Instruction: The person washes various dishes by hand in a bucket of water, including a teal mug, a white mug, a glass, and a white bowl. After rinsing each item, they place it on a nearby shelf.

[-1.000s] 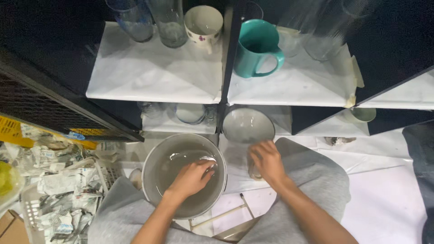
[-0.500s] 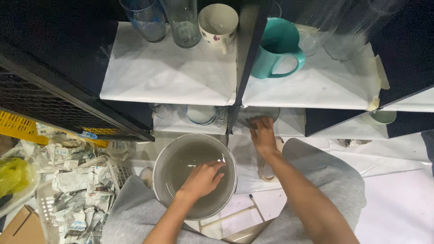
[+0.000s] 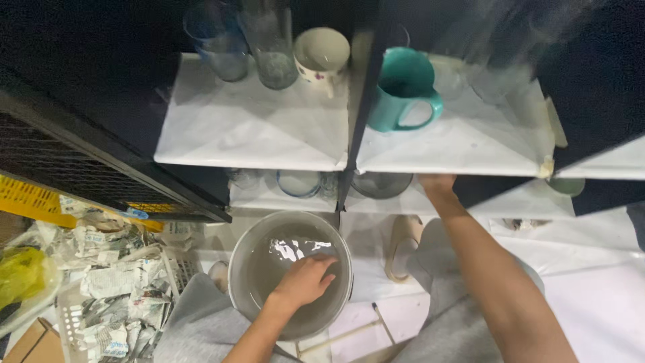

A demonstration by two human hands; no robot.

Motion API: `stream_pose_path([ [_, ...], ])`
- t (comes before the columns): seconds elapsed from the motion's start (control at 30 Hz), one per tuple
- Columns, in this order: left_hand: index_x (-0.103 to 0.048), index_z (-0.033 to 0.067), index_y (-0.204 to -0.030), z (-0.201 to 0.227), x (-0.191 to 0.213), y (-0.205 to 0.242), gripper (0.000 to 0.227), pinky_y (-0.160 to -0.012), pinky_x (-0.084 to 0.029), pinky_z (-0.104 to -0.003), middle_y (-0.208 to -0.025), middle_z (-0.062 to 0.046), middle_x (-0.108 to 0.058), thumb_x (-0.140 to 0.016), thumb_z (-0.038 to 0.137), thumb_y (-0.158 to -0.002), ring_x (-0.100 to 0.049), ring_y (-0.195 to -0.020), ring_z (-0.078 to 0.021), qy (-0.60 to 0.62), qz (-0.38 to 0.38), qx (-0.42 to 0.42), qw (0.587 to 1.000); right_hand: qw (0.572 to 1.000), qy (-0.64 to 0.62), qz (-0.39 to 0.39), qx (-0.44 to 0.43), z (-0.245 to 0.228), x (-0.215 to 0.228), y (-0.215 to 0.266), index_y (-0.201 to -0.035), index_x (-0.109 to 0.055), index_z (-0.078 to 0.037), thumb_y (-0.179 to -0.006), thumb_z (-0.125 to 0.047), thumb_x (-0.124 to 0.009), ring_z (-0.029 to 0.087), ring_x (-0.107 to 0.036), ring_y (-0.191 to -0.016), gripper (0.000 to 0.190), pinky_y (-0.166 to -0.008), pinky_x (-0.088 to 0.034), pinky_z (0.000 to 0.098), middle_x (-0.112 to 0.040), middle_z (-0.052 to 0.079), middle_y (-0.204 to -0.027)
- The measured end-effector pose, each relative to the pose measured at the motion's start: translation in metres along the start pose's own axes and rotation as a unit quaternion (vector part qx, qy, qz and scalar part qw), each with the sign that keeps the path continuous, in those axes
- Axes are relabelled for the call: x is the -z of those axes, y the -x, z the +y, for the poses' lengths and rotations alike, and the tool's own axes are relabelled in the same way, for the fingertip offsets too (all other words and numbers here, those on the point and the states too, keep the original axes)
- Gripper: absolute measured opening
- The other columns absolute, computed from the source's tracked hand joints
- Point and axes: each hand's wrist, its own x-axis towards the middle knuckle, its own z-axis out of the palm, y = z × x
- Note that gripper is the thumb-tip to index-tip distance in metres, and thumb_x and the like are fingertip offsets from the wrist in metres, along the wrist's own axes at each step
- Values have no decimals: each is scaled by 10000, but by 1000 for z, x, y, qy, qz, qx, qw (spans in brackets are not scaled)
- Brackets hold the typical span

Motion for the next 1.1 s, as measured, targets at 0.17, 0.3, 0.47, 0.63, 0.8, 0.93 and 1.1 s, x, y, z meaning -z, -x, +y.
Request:
stream_pose_path([
  [0.17,-600,134,-1354,-11,-1,1,445,-947,-508,-505,-1229,-179,-675,-677,272,-938,-645,-1128,-386,-40,-56,90,994,986,-13,-146,-79,10,-45,-48,-1395,-559,-15,-875,-328,-747,470,-451,-1319,636,-1122,-330,622,-510,261,-1420],
  [0.3,-604,115,-1330,-19,-4,8,467,-929,-524,-508,-1206,-189,-695,-692,258,-894,-662,-1099,-398,-27,-17,46,998,983,-5,-157,-99,15,-55,-40,-1383,-567,-6,-884,-310,-747,473,-480,-1282,612,-1093,-363,601,-531,267,-1389],
  [0.47,-570,125,-1382,-28,-5,16,494,-947,-525,-502,-1158,-233,-678,-682,295,-932,-661,-1088,-404,-60,-75,110,989,991,-33,-102,-79,15,-28,-19,-1369,-577,6,-894,-288,-746,477,-516,-1236,584,-1056,-404,575,-558,274,-1349],
  [0.63,-575,107,-1359,-45,-11,25,505,-997,-506,-488,-1248,-183,-673,-697,299,-909,-637,-1171,-376,-51,-51,106,992,994,-82,-57,-44,4,31,21,-1355,-587,18,-905,-266,-746,480,-551,-1189,555,-1019,-446,549,-585,281,-1310],
  [0.8,-410,156,-1519,-52,-16,25,670,-1108,-395,-498,-1437,-168,-528,-676,354,-937,-505,-1329,-370,-96,-115,146,978,977,-151,-121,-85,-22,92,38,-1326,-583,54,-854,-228,-771,504,-578,-1085,581,-909,-495,539,-598,319,-1235],
  [0.93,-380,157,-1529,-56,-23,30,670,-1142,-344,-505,-1534,-164,-424,-660,398,-970,-418,-1405,-379,-99,-154,170,968,963,-94,-236,-91,-37,128,51,-1218,-707,-49,-865,-276,-768,427,-664,-1050,424,-925,-534,486,-708,239,-1088],
  [1.1,-417,168,-1510,-85,-30,28,641,-1123,-416,-479,-1494,-139,-500,-620,407,-951,-502,-1365,-355,-53,-154,211,964,857,-281,-404,-154,-62,125,82,-1223,-705,-97,-793,-259,-704,217,-773,-915,459,-805,-606,359,-802,93,-1045],
])
